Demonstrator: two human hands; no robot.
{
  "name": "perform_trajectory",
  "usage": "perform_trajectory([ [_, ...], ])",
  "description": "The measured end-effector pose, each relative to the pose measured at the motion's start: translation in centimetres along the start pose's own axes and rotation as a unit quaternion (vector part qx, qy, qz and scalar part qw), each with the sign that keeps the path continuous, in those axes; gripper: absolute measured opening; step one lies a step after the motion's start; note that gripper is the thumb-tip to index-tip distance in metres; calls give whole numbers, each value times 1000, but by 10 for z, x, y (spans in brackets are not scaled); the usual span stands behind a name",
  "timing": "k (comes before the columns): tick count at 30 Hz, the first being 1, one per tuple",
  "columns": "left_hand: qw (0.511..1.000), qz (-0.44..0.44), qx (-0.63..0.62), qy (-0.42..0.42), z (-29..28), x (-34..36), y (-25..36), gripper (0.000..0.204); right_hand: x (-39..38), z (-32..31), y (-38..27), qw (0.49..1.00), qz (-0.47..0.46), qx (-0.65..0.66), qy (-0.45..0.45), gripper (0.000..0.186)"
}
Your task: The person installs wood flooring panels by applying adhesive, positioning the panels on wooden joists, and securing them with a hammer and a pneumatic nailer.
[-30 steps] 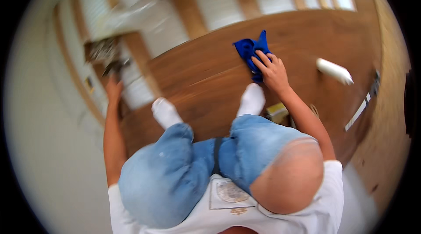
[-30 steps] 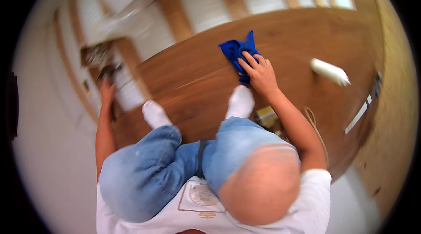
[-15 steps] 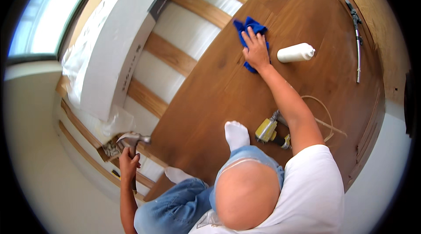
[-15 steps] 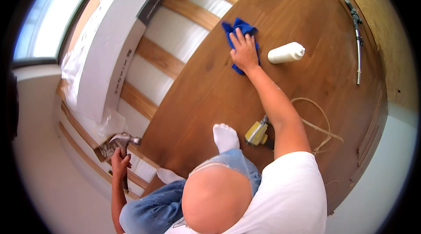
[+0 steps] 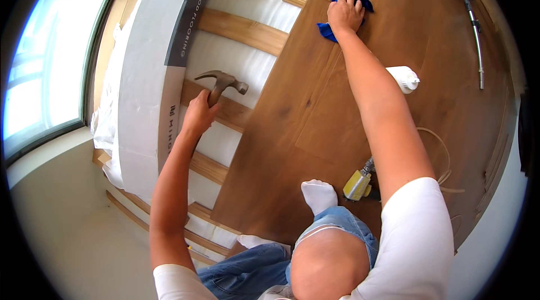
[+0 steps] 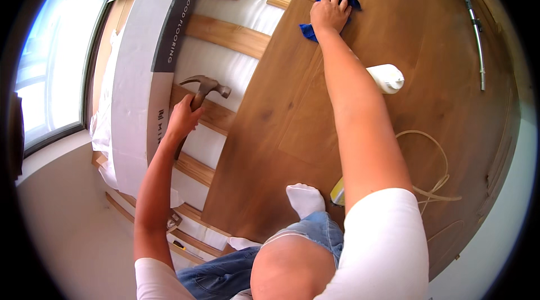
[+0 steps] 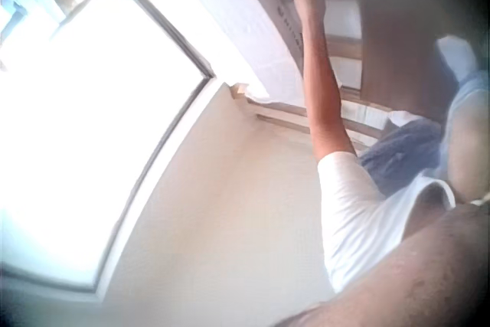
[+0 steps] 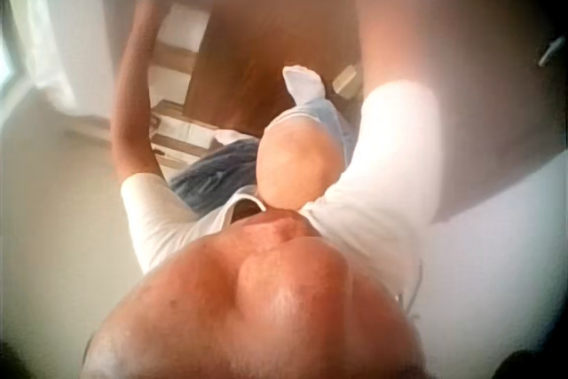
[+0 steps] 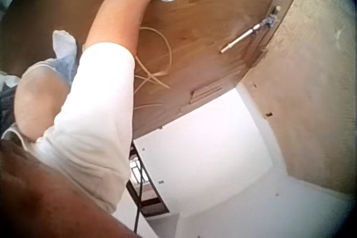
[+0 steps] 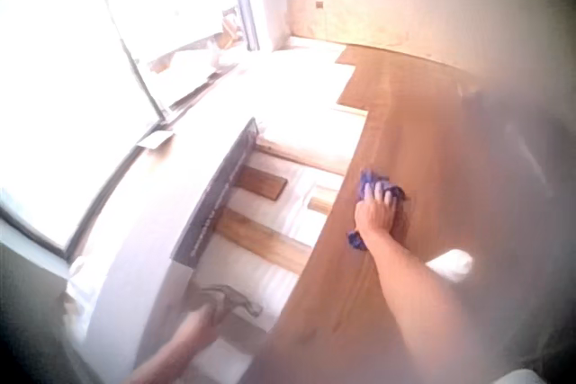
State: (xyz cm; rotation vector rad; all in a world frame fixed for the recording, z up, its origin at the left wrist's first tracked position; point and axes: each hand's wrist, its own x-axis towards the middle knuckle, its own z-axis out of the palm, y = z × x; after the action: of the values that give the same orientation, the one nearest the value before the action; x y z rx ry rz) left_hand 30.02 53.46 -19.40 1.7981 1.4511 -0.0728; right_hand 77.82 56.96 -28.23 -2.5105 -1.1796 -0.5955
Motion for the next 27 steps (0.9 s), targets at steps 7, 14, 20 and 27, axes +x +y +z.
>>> perform_trajectory([
  [7, 994, -82, -65, -29, 1, 33, 10, 30, -94, -56, 9, 995, -75, 52, -30, 46],
  [14, 998, 18, 62, -28, 52, 43, 35, 35, -190, -146, 20, 976, -143, 102, -129, 56],
  [20, 994, 46, 94, -28, 52, 53, 30, 37, -201, -166, 39, 960, -184, 131, -166, 63],
  [27, 996, -2, 83, -18, 40, 42, 2, 42, -220, -202, 74, 895, -297, 204, -261, 61],
])
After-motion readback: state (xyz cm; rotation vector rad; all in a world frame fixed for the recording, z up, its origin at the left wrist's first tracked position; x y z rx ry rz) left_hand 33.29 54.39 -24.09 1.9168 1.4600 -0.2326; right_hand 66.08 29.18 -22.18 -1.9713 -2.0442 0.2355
